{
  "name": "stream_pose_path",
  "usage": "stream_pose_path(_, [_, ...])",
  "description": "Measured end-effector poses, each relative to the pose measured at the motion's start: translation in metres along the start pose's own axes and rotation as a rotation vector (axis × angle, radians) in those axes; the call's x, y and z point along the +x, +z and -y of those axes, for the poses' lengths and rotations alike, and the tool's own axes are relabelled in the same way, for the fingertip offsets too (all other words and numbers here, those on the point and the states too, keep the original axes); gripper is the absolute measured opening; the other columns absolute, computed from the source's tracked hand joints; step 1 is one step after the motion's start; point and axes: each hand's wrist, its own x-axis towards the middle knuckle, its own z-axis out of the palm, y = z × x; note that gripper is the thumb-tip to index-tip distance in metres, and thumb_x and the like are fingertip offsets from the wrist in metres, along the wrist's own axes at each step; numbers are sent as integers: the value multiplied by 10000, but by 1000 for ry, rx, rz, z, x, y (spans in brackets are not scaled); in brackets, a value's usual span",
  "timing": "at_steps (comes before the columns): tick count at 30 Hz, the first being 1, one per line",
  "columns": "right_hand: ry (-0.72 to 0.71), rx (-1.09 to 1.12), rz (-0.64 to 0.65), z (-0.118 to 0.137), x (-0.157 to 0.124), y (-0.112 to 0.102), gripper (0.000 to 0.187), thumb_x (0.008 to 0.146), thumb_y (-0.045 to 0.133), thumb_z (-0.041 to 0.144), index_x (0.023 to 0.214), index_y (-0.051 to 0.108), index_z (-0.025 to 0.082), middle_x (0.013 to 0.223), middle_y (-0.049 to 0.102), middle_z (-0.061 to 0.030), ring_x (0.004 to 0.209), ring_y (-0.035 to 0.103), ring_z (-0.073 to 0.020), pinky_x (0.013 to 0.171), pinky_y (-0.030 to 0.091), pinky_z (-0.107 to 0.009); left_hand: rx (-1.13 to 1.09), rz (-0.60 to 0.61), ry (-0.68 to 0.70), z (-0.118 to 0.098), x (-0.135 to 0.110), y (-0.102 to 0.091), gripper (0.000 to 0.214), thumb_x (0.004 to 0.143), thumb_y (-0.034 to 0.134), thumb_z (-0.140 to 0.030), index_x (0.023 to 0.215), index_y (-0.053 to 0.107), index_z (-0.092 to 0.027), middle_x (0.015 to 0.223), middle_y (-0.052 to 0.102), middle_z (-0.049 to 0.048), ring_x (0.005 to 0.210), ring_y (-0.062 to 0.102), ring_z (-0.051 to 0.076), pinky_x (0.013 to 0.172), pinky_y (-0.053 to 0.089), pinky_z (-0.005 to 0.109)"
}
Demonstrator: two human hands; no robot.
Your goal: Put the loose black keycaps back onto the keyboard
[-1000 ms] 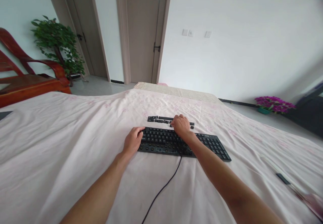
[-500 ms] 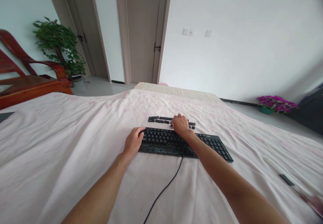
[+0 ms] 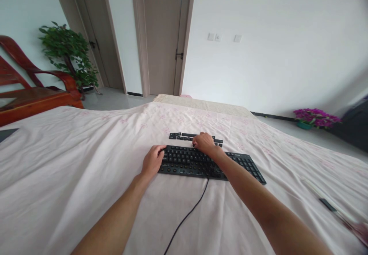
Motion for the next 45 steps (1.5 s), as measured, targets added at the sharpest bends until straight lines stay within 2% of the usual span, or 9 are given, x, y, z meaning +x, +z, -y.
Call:
stream_pose_path(2, [-2,28,-14,0,-2,0,257,739,682,205,972,757,282,947,733,-44,1015,590,-239,834,395,-303,-4,-13,15,1,0,1,302,858,480,-158,1093,654,-233,1120,659,45,1051,622,187,964,483,360])
stream_pose_path(4, [32,204,-35,4,-6,1,299,739,689,247,1029,741,293,973,731,-14,960,614,-215,794,417,-287,-10,-46,54,0,0,1,296,855,494,-154,1096,649,-227,1134,639,54,1073,608,188,961,490,358])
stream_pose_path(10, [108,1370,-51,45,-34,4,368,619,794,357,947,754,195,831,722,-18,699,586,-142,655,411,-268,-24,-152,254,-26,-7,-4,286,847,591,-193,1116,643,-275,1160,586,42,1130,565,191,1017,466,367])
stream_pose_path(12, [125,1602,9,62,-45,6,383,582,826,358,919,757,191,773,704,-12,620,529,-107,571,352,-244,-44,-170,292,-37,-10,-7,307,838,628,-220,1139,638,-281,1156,577,44,1119,566,195,1010,472,372])
stream_pose_path(15, [129,1772,78,80,-58,10,380,554,854,329,894,756,189,750,684,-7,577,473,-83,507,266,-229,-63,-158,340,-47,-13,-8,297,827,662,-258,1121,654,-291,1143,569,48,1103,571,205,993,487,388])
stream_pose_path(26, [155,1919,172,88,-71,9,355,499,893,346,742,702,171,607,583,34,536,418,-62,480,195,-221,-92,-175,436,-60,-15,-11,149,844,654,-283,983,705,-273,1165,567,52,1075,580,188,944,513,366])
stream_pose_path(32, [168,1990,211,89,-77,11,394,541,872,432,794,711,177,580,546,34,543,412,-73,480,198,-218,-31,-175,413,-62,-18,-11,125,856,629,-304,948,700,-257,1210,571,74,1136,575,219,923,539,376])
stream_pose_path(41, [161,1912,218,85,-85,4,345,565,864,392,798,728,177,615,568,26,561,431,-68,480,237,-202,51,-135,455,-61,-21,-7,160,877,592,-296,984,708,-270,1237,589,74,1111,597,216,923,545,374])
stream_pose_path(45, [146,1809,150,74,-87,4,312,600,833,373,812,735,166,654,608,9,562,451,-69,482,261,-204,44,-73,470,-61,-22,-5,226,888,575,-284,1096,663,-277,1275,576,66,1159,575,212,988,504,377])
